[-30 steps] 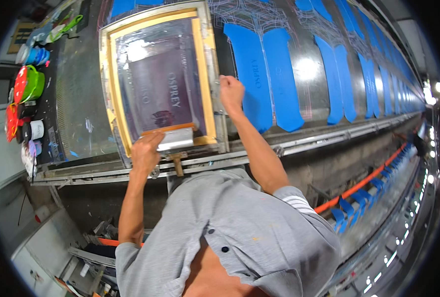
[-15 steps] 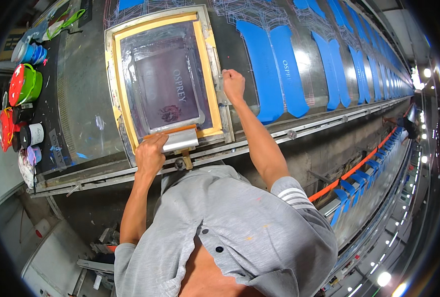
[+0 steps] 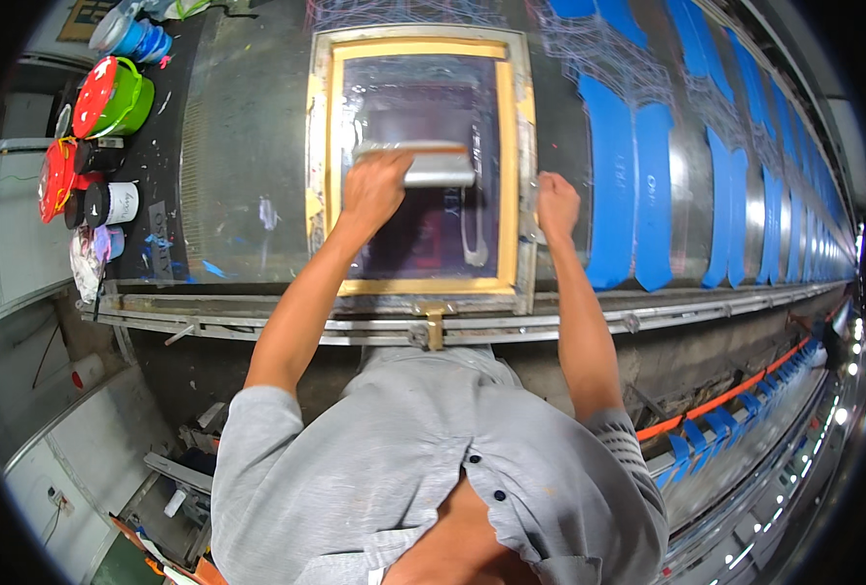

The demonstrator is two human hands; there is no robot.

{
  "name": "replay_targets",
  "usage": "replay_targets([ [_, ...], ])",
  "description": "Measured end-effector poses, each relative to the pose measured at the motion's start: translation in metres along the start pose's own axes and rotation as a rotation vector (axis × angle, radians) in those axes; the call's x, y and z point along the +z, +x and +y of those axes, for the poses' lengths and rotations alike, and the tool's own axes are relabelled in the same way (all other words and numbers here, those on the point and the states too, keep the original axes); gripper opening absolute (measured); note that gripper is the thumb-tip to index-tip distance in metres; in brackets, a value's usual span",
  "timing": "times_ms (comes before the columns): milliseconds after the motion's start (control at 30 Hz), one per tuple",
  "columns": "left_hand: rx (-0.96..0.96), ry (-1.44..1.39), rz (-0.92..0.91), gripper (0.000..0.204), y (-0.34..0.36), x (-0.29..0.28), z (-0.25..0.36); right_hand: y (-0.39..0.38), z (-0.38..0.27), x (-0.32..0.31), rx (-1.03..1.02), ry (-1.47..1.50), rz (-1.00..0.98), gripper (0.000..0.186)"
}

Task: The person performs screen printing on a fabric item with the word 'OSPREY' using a squeegee to pull ink across a screen frame. They repeatedly apply ink and pull it across the screen, then lift the screen to reveal the printed item. The person also pours liquid into a container and uses a squeegee to spread it on the screen.

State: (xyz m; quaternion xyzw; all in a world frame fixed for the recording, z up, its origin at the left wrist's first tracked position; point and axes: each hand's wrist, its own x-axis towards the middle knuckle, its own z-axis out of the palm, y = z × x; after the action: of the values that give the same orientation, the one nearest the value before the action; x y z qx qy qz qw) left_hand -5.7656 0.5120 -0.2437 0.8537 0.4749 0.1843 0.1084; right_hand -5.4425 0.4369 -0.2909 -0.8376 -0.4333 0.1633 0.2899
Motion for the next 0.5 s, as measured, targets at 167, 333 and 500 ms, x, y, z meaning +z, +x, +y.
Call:
replay_targets([
  [167,-0.089,0.052,-0.338,0.031,0.122,-0.017,-0.03,0.037,-0.049,-0.018,-0.451,-0.109,0.111,0.038],
  [333,-0.057,0.004,-0.296,0.023,0.174,-0.016,-0.049,0.118,-0.203,0.026,-0.918,-0.448,-0.34,0.039],
  [500,-0.056,0.006,-0.188,0.038,0.106,0.005,-0.033,0.072,-0.157,0.072,-0.953,-0.36,-0.314,0.021],
])
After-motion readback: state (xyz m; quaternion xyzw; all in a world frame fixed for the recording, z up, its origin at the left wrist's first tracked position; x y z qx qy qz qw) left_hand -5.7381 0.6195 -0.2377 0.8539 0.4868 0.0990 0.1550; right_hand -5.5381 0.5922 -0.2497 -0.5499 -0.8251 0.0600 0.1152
